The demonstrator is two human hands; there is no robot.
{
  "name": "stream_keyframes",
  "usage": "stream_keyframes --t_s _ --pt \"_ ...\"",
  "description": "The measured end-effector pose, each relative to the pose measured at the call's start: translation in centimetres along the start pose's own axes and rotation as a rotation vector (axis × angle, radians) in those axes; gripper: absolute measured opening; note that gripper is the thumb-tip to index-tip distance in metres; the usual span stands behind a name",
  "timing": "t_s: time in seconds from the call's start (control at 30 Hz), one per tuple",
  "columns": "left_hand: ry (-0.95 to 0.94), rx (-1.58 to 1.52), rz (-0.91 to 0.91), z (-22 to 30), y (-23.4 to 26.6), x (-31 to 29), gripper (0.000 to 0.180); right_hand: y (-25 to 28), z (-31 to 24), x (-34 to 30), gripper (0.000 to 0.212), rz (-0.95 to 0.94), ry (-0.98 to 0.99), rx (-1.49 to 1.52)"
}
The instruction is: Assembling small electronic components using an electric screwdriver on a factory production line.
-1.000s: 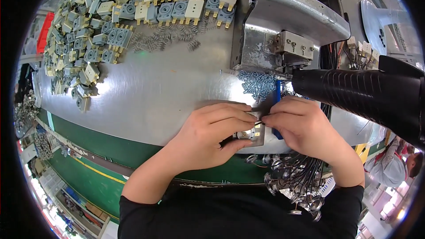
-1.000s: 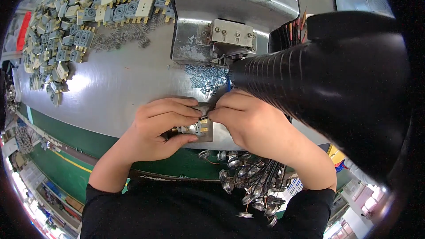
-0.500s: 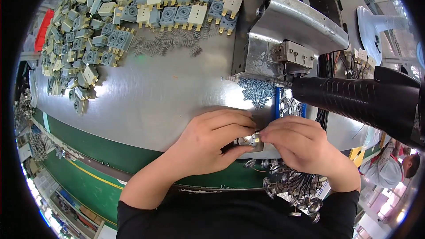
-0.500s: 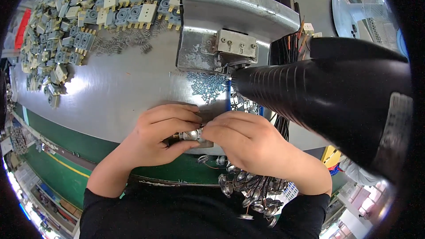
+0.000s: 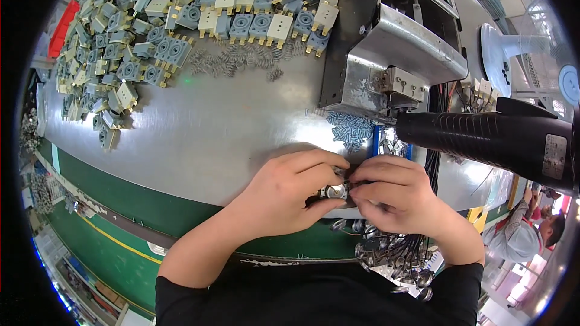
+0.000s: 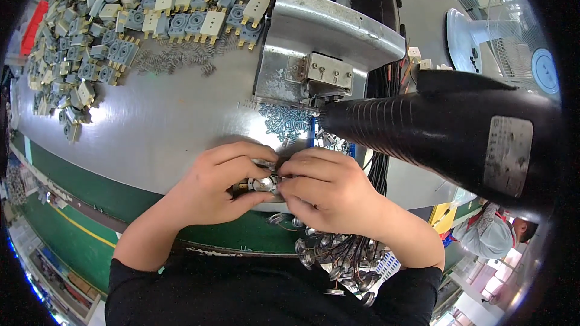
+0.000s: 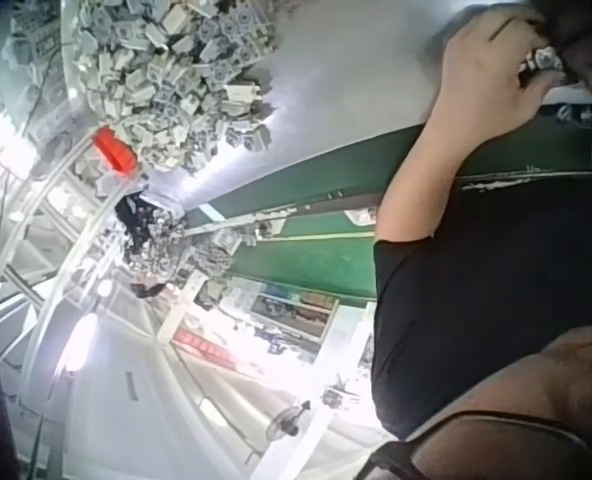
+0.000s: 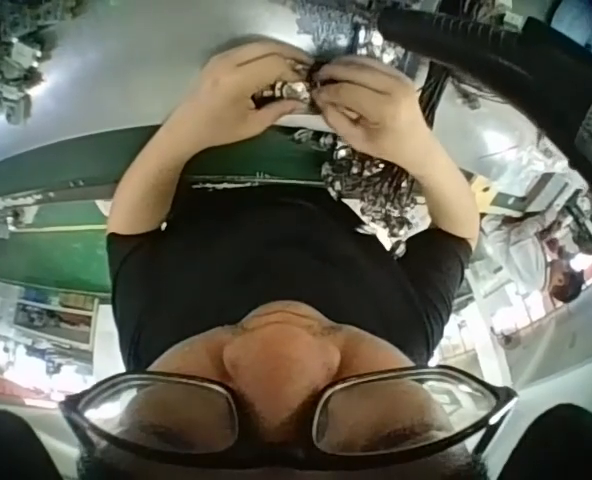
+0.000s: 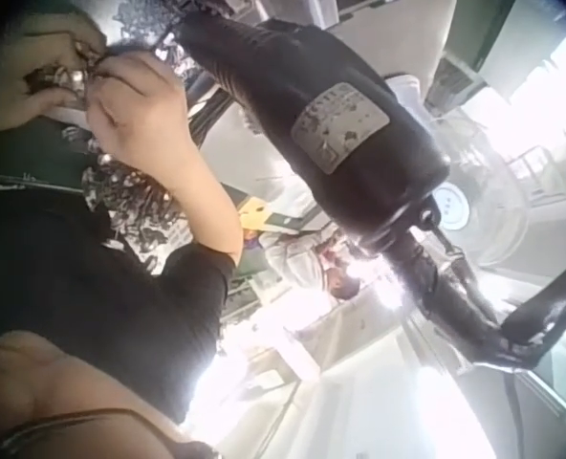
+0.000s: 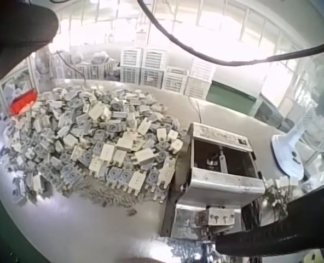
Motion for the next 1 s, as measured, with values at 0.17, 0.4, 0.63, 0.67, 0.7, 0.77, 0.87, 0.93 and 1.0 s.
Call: stream_keyframes --t_s 0.17,0.4,0.63,0.67,0.7,0.77,0.87,0.93,1.0 --pt "-0.048 0.021 0.038 0.3 0.1 0.0 0.031 0.2 1.2 0.2 0.022 -0.021 -0.137 0.053" --pt "-0.024 0.023 0.021 0.2 -0.1 0.1 0.031 0.1 1.5 0.6 0.019 -0.021 -0.179 0.122" --pt "0.022 0.031 0.008 0.0 -0.2 -0.1 0.03 -0.2 1.0 0.5 0.019 0.014 -0.154 0.087" --pt "0.019 0.03 0.007 0.2 -0.2 0.0 0.03 -0.2 0.9 0.4 0.02 0.018 -0.142 0.074" --pt "0.031 0.019 0.016 0.3 -0.1 0.1 0.032 -0.1 0.9 0.3 0.021 0.023 -0.13 0.061" --pt "0.043 0.011 0.026 0.3 -0.1 0.2 0.033 0.1 0.7 0.3 0.022 0.052 -0.088 -0.004" --pt "-0.046 0.058 0.034 0.7 -0.2 0.2 0.034 0.7 -0.3 0.2 0.02 0.097 0.003 -0.158" --pt "-0.072 0.016 0.027 0.6 -0.2 0.1 0.033 1.4 -1.1 -0.4 0.018 0.114 0.052 -0.248" --pt "-0.062 0.025 0.017 0.7 -0.1 0.1 0.031 4.3 -1.9 -2.7 0.029 0.272 0.093 -0.117"
Point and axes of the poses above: each hand's wrist, its own x-axis towards the middle knuckle, its own y-axis out of the back of the hand, z = x × y, the point moved 9 cm from there along x, towards the middle knuckle, and after that the axes turned 4 degrees about -x, right-handed, at the moved point
